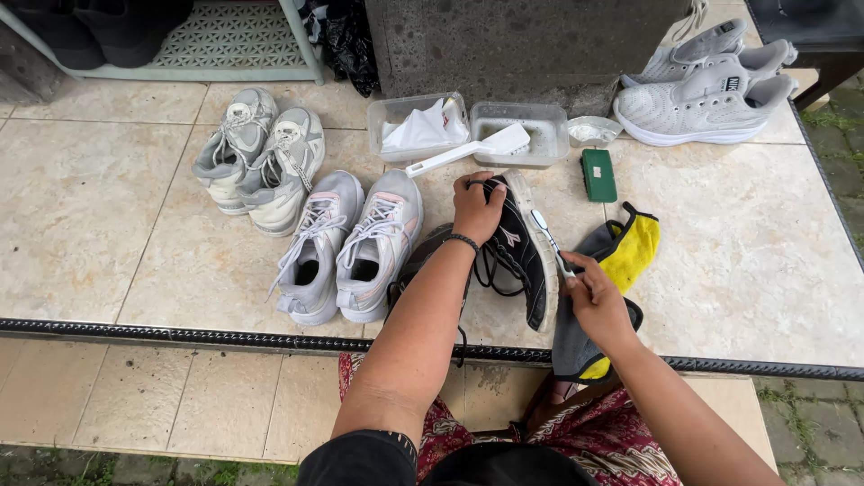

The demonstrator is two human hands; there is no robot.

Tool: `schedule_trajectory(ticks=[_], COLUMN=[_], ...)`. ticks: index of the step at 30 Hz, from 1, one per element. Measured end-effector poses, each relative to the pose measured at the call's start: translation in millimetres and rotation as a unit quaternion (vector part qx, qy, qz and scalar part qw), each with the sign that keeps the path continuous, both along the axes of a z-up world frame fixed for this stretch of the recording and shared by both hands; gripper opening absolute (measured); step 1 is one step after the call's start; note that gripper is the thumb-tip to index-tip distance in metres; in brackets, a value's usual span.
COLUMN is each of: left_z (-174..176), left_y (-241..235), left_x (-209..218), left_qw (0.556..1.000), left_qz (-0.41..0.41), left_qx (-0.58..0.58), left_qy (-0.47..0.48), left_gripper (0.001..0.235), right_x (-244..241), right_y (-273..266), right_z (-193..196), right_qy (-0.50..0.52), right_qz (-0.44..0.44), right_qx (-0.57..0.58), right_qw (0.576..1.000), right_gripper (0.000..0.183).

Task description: Cleaning the soles and sides of sneakers using a toothbrush and cleaning solution

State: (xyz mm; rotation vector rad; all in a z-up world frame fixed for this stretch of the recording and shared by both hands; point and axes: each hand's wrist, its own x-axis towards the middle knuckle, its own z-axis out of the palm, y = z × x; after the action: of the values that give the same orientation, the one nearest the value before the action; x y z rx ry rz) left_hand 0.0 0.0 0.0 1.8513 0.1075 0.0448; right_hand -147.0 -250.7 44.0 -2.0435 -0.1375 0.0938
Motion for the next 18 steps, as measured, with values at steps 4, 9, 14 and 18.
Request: schedule_trajectory(ticks=[4,9,14,18], left_z=[-5.2,-11.7,-2.9,2.3], left_y=[-4.0,-1.9,-3.2,-1.9], left_x=[3.5,5.8,-0.1,-1.0], left_qw=[1.000,1.000,1.000,0.999], left_qz=[-0.012,-0.019,-0.016,-0.014], left_qx=[-0.007,-0.004,-0.014,-0.024], left_qy=[-0.003,0.015,0.011,0.015], left_gripper=[0.039,0.039,0.039,0.040], right_x=[-12.8,33.2,66.7,112.9], right_y=[-5.1,4.9,31.7,34.8], right_z=[12.1,-11.3,14.7,8.2], right_qy=[0.022,-0.004,-0.015,-0.017], right_qz=[-0.018,-0.022,-0.098,-0.102], right_qx=[0.016,0.024,0.131,0.094], right_qw=[0.999,0.999,0.986,0.990], right_gripper=[0.045,0.048,0.043,0.047])
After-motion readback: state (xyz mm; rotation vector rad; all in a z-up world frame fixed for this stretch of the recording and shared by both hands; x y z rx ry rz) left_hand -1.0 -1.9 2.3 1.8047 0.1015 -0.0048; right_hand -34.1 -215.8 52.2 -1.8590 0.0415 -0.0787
